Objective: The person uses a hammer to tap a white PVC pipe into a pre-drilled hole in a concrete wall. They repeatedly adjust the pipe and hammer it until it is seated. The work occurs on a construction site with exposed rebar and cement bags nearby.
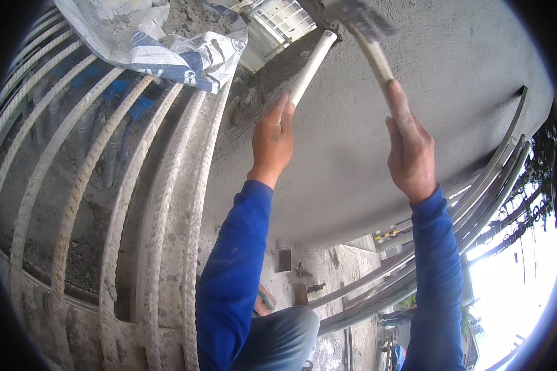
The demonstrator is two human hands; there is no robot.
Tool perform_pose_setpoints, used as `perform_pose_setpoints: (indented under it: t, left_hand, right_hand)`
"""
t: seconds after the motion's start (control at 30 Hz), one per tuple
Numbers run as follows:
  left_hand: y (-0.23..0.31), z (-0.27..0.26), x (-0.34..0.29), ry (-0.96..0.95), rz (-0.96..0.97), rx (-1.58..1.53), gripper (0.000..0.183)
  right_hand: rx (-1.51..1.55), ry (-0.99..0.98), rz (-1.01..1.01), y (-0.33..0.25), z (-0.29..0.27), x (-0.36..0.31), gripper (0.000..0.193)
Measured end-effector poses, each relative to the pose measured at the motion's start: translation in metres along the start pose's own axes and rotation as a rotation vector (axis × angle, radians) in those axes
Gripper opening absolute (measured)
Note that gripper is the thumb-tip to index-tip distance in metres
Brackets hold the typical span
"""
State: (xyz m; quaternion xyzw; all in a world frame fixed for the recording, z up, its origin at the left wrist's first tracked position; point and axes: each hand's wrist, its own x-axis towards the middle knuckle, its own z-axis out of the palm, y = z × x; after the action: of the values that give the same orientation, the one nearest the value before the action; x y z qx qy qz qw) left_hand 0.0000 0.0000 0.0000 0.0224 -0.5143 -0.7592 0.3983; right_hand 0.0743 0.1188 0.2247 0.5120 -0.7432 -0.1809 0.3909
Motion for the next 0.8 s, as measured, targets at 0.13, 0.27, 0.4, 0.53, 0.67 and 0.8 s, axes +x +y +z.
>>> perform_pose_setpoints:
  t: [0.13, 0.27, 0.4, 0.53, 0.67, 0.8]
  left_hand:
    - [0.012, 0.012, -0.005, 0.009, -0.099, -0.199, 0.059]
    - [0.032, -0.015, -0.009, -0.107, -0.393, -0.824, 0.056]
    - [0.056, -0.013, 0.007, -0.085, -0.313, -0.696, 0.053]
    - [0.054, 0.015, 0.017, -0.03, -0.216, -0.457, 0.053]
    - [0.044, 0.015, 0.017, 0.005, -0.163, -0.321, 0.055]
    - [0.034, 0.014, 0.012, 0.098, -0.066, -0.272, 0.06]
  right_hand:
    - [0.129, -0.223, 0.321, 0.004, -0.025, 0.022, 0.065]
    - [0.125, -0.082, 0.255, -0.01, -0.041, -0.005, 0.067]
    - [0.036, -0.072, 0.143, -0.008, -0.066, -0.017, 0.07]
    - [0.02, 0.019, 0.01, -0.007, -0.063, -0.001, 0.073]
    - [0.064, 0.083, -0.048, -0.009, -0.056, 0.023, 0.068]
    - [0.073, 0.097, -0.156, -0.016, -0.047, 0.05, 0.059]
